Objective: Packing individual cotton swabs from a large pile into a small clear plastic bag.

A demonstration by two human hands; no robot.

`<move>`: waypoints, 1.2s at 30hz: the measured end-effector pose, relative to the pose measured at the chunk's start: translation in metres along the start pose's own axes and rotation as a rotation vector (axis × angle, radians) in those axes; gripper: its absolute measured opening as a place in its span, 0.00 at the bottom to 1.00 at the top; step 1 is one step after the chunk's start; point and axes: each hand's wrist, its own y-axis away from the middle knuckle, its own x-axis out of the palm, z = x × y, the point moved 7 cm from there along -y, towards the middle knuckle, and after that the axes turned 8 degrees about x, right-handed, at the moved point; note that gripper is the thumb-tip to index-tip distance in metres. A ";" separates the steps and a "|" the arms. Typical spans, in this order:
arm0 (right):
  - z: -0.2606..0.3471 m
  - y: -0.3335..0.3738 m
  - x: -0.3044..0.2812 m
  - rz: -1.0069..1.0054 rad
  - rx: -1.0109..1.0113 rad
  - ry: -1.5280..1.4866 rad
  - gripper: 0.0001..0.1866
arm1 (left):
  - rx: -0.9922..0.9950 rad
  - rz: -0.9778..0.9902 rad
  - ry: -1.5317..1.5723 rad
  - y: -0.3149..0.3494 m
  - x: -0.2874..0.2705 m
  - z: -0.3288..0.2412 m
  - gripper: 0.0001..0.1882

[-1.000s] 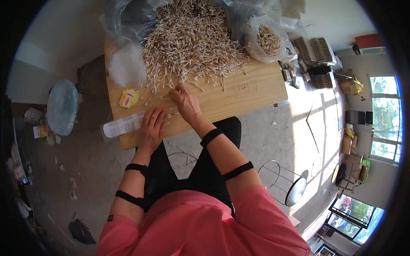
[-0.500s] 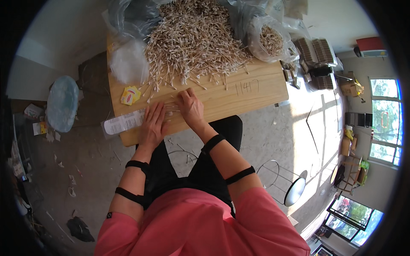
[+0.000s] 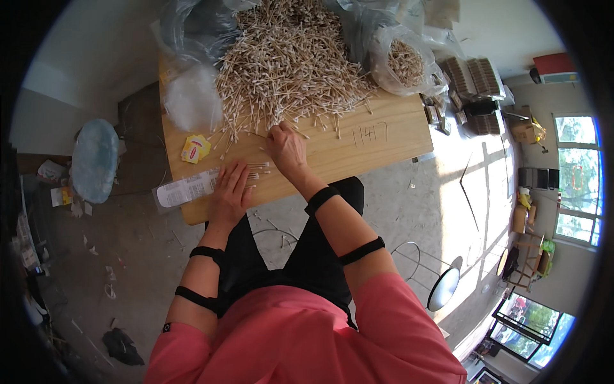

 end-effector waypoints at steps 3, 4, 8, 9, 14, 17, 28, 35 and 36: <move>-0.018 0.015 -0.019 0.029 -0.007 -0.027 0.06 | -0.001 0.034 -0.022 0.004 0.001 0.001 0.27; -0.022 0.018 -0.025 0.052 -0.020 -0.090 0.05 | 0.000 0.033 -0.023 0.002 0.002 0.002 0.27; -0.010 0.035 -0.024 0.035 -0.128 -0.094 0.06 | -0.001 0.053 -0.048 0.001 0.001 0.002 0.28; -0.006 0.038 -0.021 0.034 -0.129 -0.096 0.06 | 0.000 0.052 -0.050 0.001 0.001 0.002 0.28; 0.012 0.041 0.002 0.126 -0.174 -0.110 0.05 | 0.004 0.082 -0.078 0.000 0.002 0.002 0.31; 0.032 0.036 0.018 0.223 -0.189 -0.123 0.06 | -0.014 0.054 -0.101 0.002 0.003 0.002 0.31; 0.043 0.012 0.021 0.179 -0.377 -0.009 0.05 | -0.014 0.009 -0.039 0.003 0.004 0.003 0.28; 0.001 0.024 -0.017 0.019 -0.112 -0.139 0.07 | -0.018 0.044 -0.049 0.003 0.005 0.005 0.28; 0.002 0.022 -0.018 0.013 -0.128 -0.143 0.08 | -0.016 0.043 -0.048 0.004 0.004 0.004 0.28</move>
